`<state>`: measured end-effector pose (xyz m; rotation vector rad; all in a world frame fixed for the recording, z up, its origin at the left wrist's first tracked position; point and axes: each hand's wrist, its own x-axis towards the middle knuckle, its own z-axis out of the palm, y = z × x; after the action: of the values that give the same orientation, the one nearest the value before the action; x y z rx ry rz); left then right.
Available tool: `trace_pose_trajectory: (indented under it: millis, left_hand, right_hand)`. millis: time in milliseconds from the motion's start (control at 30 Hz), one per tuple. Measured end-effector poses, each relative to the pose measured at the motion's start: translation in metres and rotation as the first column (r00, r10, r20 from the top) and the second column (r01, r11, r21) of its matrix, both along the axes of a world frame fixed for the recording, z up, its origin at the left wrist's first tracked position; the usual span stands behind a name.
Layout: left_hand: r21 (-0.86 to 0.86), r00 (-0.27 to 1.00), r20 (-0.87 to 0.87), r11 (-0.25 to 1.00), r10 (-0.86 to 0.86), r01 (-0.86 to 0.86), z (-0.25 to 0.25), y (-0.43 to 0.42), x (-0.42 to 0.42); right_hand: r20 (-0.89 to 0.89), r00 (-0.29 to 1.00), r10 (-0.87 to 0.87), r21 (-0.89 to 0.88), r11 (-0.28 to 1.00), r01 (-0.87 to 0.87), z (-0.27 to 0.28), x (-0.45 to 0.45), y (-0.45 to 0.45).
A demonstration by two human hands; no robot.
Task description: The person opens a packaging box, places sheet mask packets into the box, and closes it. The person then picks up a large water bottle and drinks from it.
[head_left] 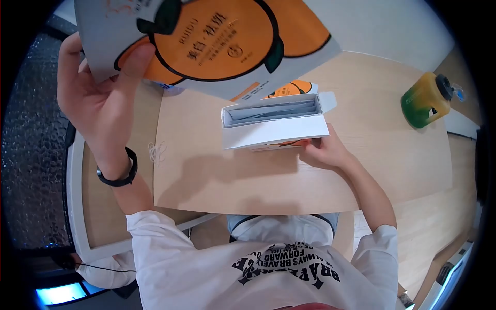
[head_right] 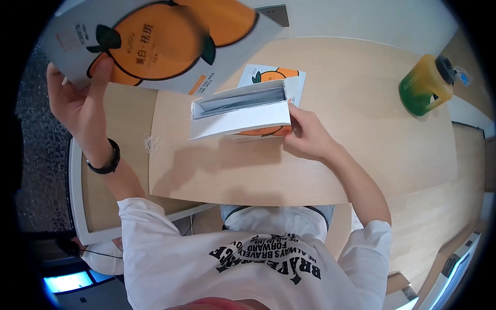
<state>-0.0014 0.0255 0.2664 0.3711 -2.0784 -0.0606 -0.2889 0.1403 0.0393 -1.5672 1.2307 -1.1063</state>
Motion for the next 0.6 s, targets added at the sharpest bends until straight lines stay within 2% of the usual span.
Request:
trace_pose_trajectory:
  millis: [67,167,267,367,467,567,600]
  left_hand:
    - [0.022,0.997,0.012,0.996,-0.082,0.082,-0.002,0.004,-0.002]
    - [0.061,0.993,0.066,0.994,-0.096,0.092,-0.005,0.006,-0.008]
    - [0.166,0.995,0.054,0.984,-0.08,0.07,-0.006,0.013,-0.011]
    - [0.175,0.993,0.101,0.984,-0.059,0.04,-0.007,0.013,-0.012]
    - [0.14,0.976,0.219,0.99,0.001,-0.032,-0.007,0.013,-0.01]
    - [0.207,0.941,0.337,0.977,-0.029,-0.044,-0.003,0.018,-0.013]
    - [0.192,0.944,0.328,0.981,-0.034,-0.031,-0.004,0.017,-0.014]
  right_hand:
    - [-0.016,1.0,-0.005,-0.028,1.0,0.004,-0.001,0.0,0.0]
    - [-0.043,0.999,-0.009,0.019,1.0,0.009,-0.002,-0.002,0.0]
    - [-0.054,0.999,-0.009,-0.042,0.999,0.006,-0.005,-0.002,-0.001]
    - [-0.096,0.995,0.013,0.014,1.0,-0.011,-0.002,-0.005,0.0]
    - [-0.072,0.997,-0.005,-0.013,1.0,0.004,-0.003,-0.004,0.0]
    - [-0.063,0.998,0.0,-0.006,1.0,0.0,-0.002,-0.005,0.001]
    - [-0.069,0.998,0.003,0.004,1.0,-0.002,-0.001,-0.005,0.001]
